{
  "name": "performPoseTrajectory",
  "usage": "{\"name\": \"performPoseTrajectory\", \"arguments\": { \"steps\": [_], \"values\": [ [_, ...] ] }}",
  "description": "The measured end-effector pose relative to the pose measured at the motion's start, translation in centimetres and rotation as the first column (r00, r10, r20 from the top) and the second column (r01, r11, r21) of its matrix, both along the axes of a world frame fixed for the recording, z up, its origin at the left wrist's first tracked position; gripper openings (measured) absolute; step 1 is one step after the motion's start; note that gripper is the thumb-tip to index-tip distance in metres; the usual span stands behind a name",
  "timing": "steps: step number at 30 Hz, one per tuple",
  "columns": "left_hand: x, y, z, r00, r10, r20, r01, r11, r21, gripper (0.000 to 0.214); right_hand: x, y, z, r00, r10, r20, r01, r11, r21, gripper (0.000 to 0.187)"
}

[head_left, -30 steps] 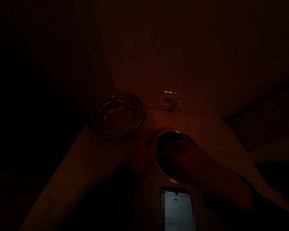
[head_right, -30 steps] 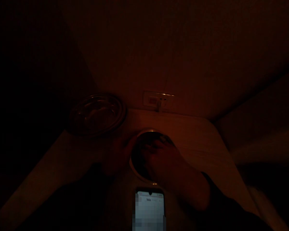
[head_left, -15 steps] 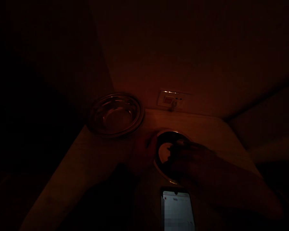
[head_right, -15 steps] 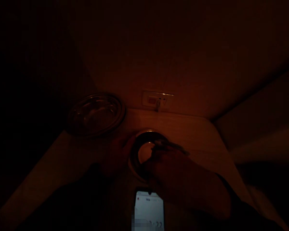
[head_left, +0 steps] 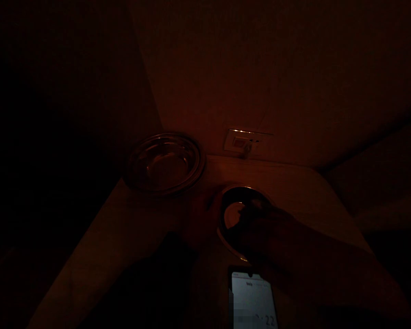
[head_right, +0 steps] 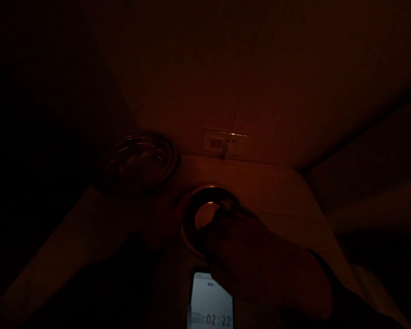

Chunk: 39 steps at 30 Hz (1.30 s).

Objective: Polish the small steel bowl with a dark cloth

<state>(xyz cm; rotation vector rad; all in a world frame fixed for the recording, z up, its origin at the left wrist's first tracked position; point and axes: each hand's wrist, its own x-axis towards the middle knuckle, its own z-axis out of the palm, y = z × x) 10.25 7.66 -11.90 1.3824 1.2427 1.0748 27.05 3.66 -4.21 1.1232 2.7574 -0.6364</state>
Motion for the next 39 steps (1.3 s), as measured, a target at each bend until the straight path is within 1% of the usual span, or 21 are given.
{"name": "performPoseTrajectory", "arguments": {
  "steps": [2,4,7,10,14,18,20,22,24,26,29,31,33,36,39],
  "values": [
    [0.0,0.0,0.0,1.000,-0.012,0.004,0.012,1.000,-0.002,0.030,0.4,-0.1,0.1,0.999,-0.017,0.029,0.017,1.000,-0.002,0.017],
    [0.0,0.0,0.0,1.000,-0.013,0.010,0.013,1.000,-0.009,0.030,0.4,-0.1,0.0,1.000,-0.014,0.026,0.014,1.000,-0.021,0.019],
    [0.1,0.0,0.0,1.000,0.003,0.015,-0.002,1.000,-0.016,0.030,-0.4,0.0,-0.3,0.999,0.011,-0.041,-0.013,0.999,-0.049,0.027],
    [0.1,0.0,0.0,0.999,0.018,0.036,-0.018,1.000,-0.006,0.029,-1.1,-0.1,-0.6,0.996,0.020,-0.083,-0.022,0.999,-0.029,0.032],
    [-0.1,0.1,-0.2,0.998,0.051,0.039,-0.049,0.997,-0.056,0.028,-0.8,-0.3,-0.3,0.999,0.014,-0.038,-0.015,1.000,-0.022,0.027],
    [-0.2,0.3,-0.4,0.999,0.034,0.027,-0.032,0.998,-0.057,0.029,0.0,-0.4,0.5,1.000,0.020,-0.003,-0.020,1.000,0.006,0.022],
    [-0.2,0.4,-0.3,0.999,0.032,0.039,-0.030,0.998,-0.063,0.028,0.1,-0.4,0.6,1.000,0.018,0.006,-0.018,0.999,0.026,0.023],
    [-0.2,0.5,-0.1,0.997,0.057,0.054,-0.052,0.995,-0.080,0.027,0.0,-0.5,0.6,0.999,0.033,-0.019,-0.033,0.999,0.019,0.027],
    [-0.1,0.5,0.2,0.996,0.080,0.045,-0.075,0.993,-0.088,0.028,-0.2,-0.5,0.2,0.998,0.032,-0.052,-0.032,1.000,0.001,0.032],
    [-0.2,0.5,0.3,0.996,0.083,0.028,-0.081,0.994,-0.077,0.029,-0.5,-0.5,-0.3,0.998,0.013,-0.065,-0.012,1.000,0.010,0.032],
    [-0.4,0.5,0.2,0.997,0.075,0.024,-0.073,0.996,-0.046,0.031,-0.9,-0.2,-1.4,0.997,-0.035,-0.071,0.040,0.997,0.071,0.028],
    [-0.4,0.4,0.0,0.997,0.082,0.005,-0.081,0.996,-0.038,0.031,-1.1,0.1,-2.0,0.996,-0.051,-0.079,0.060,0.991,0.118,0.029],
    [-0.4,0.4,-0.1,0.996,0.081,-0.022,-0.082,0.996,-0.032,0.031,-1.1,0.4,-2.6,0.996,-0.040,-0.078,0.053,0.985,0.162,0.032],
    [-0.3,0.2,-0.3,0.998,0.046,-0.035,-0.047,0.998,-0.037,0.032,-1.0,0.6,-3.0,0.998,-0.015,-0.053,0.026,0.979,0.201,0.033],
    [-0.2,0.2,-0.4,1.000,0.011,-0.015,-0.011,0.999,-0.033,0.032,-0.9,0.7,-3.3,0.998,-0.051,-0.025,0.055,0.967,0.248,0.036]
  ]
}}
